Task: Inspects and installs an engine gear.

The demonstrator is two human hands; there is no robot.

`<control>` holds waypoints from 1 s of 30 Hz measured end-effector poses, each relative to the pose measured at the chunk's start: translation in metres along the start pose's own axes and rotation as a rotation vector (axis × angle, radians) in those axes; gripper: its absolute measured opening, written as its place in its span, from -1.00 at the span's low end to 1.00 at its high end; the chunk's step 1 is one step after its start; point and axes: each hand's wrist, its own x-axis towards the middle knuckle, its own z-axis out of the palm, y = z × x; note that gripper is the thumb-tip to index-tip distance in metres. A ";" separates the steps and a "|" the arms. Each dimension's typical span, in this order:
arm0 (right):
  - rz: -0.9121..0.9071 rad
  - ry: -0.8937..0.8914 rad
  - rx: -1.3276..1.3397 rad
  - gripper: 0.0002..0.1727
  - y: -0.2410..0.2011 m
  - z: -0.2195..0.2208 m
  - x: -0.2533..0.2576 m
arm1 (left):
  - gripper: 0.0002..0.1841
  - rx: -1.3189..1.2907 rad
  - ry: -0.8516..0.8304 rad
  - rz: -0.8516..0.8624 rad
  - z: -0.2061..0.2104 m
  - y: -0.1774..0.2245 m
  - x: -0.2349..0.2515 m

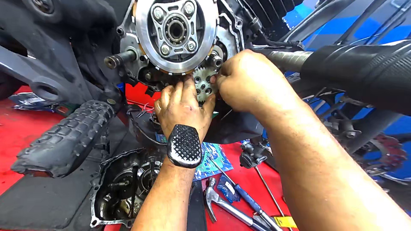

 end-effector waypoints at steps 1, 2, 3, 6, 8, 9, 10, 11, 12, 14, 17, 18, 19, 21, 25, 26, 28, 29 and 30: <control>-0.004 0.002 -0.004 -0.71 0.000 0.000 -0.001 | -0.31 -0.006 0.020 0.007 0.002 -0.001 -0.001; -0.009 0.010 -0.010 -0.70 0.000 0.000 -0.002 | -0.31 -0.012 0.041 0.011 0.003 -0.001 -0.002; -0.012 0.025 -0.013 -0.68 0.000 -0.001 -0.006 | -0.32 -0.023 0.073 0.014 0.006 -0.001 -0.003; -0.018 0.120 0.050 -0.73 0.005 -0.011 -0.029 | -0.31 -0.042 0.135 0.018 0.010 0.002 -0.006; -0.074 0.141 0.174 -0.76 0.013 -0.019 -0.053 | -0.33 -0.039 0.157 0.002 0.010 0.005 -0.006; -0.126 0.108 0.269 -0.77 0.020 -0.021 -0.064 | -0.33 -0.028 0.143 -0.010 0.009 0.006 -0.006; -0.193 0.050 0.384 -0.76 0.027 -0.020 -0.074 | -0.31 -0.023 0.099 -0.023 0.006 0.007 -0.005; -0.272 -0.035 0.500 -0.75 0.036 -0.017 -0.082 | -0.28 -0.027 0.043 -0.033 0.002 0.008 -0.004; -0.331 -0.131 0.586 -0.71 0.045 -0.013 -0.087 | -0.27 -0.033 0.007 -0.044 0.000 0.008 -0.003; -0.399 -0.251 0.693 -0.71 0.062 -0.004 -0.094 | -0.28 -0.043 -0.001 -0.063 0.000 0.008 -0.002; -0.415 -0.283 0.812 -0.70 0.076 0.004 -0.099 | -0.28 -0.074 -0.031 -0.091 -0.001 0.009 -0.001; -0.425 -0.295 0.862 -0.73 0.077 0.004 -0.099 | -0.28 -0.085 -0.035 -0.095 -0.001 0.010 -0.001; -0.432 -0.291 0.914 -0.77 0.076 0.005 -0.098 | -0.27 -0.091 -0.055 -0.104 -0.003 0.010 -0.001; -0.432 -0.189 0.933 -0.84 0.067 0.008 -0.096 | -0.25 -0.096 -0.062 -0.117 -0.004 0.011 -0.002; -0.451 0.133 0.715 -0.84 0.046 0.019 -0.076 | -0.27 -0.119 -0.041 -0.125 -0.003 0.012 -0.004; -0.451 0.162 0.692 -0.83 0.042 0.021 -0.069 | -0.30 -0.128 -0.032 -0.129 -0.002 0.013 -0.005; -0.413 0.179 0.733 -0.83 0.036 0.025 -0.055 | -0.34 -0.130 0.004 -0.126 0.001 0.014 -0.006; -0.384 0.183 0.790 -0.83 0.033 0.027 -0.050 | -0.36 -0.141 0.033 -0.124 0.004 0.014 -0.007; -0.352 0.182 0.850 -0.83 0.031 0.028 -0.046 | -0.36 -0.159 0.047 -0.123 0.006 0.013 -0.007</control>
